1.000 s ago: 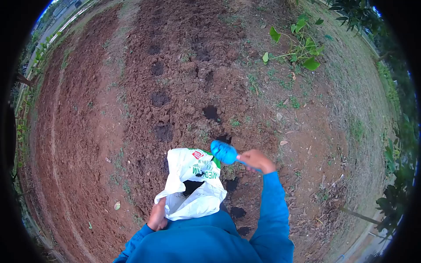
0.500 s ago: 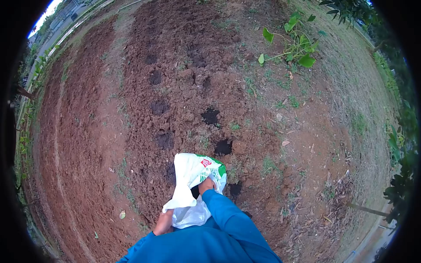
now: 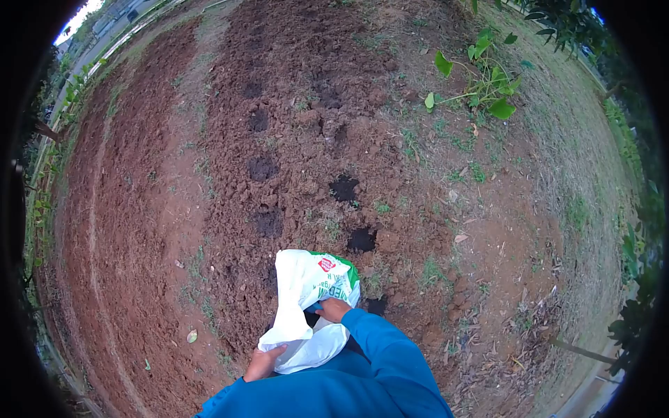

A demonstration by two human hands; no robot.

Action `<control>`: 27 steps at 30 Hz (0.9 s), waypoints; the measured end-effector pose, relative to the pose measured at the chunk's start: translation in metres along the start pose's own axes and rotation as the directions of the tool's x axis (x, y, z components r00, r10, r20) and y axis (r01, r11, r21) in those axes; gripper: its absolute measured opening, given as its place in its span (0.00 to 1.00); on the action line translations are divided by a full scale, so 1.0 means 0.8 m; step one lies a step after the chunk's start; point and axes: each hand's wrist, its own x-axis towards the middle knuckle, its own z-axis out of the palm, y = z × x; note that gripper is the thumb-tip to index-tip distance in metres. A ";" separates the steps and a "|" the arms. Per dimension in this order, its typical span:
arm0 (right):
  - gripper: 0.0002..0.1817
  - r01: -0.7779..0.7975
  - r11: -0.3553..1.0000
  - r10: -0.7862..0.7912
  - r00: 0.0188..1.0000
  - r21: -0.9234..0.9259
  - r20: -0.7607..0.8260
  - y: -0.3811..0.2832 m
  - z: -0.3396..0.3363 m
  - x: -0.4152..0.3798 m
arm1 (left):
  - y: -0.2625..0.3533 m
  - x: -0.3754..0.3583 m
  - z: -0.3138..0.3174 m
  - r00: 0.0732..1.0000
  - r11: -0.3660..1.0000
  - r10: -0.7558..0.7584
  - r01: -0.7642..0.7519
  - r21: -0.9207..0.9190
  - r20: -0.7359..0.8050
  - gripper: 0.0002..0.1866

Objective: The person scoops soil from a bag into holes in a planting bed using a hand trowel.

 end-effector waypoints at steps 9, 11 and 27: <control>0.23 0.037 0.945 -0.078 0.990 0.326 0.113 -0.010 -0.042 -0.005 | 0.016 0.009 -0.009 0.999 0.999 0.005 -0.003 0.054 -0.037 0.17; 0.22 -0.089 0.902 -0.027 0.965 0.422 0.262 -0.014 -0.056 -0.014 | 0.024 0.004 -0.004 0.998 0.999 -0.009 0.011 0.036 -0.054 0.17; 0.16 -0.336 0.733 0.129 0.923 0.592 0.364 -0.028 -0.120 -0.158 | 0.005 0.042 -0.034 0.961 0.962 -0.271 0.271 -0.004 -0.058 0.21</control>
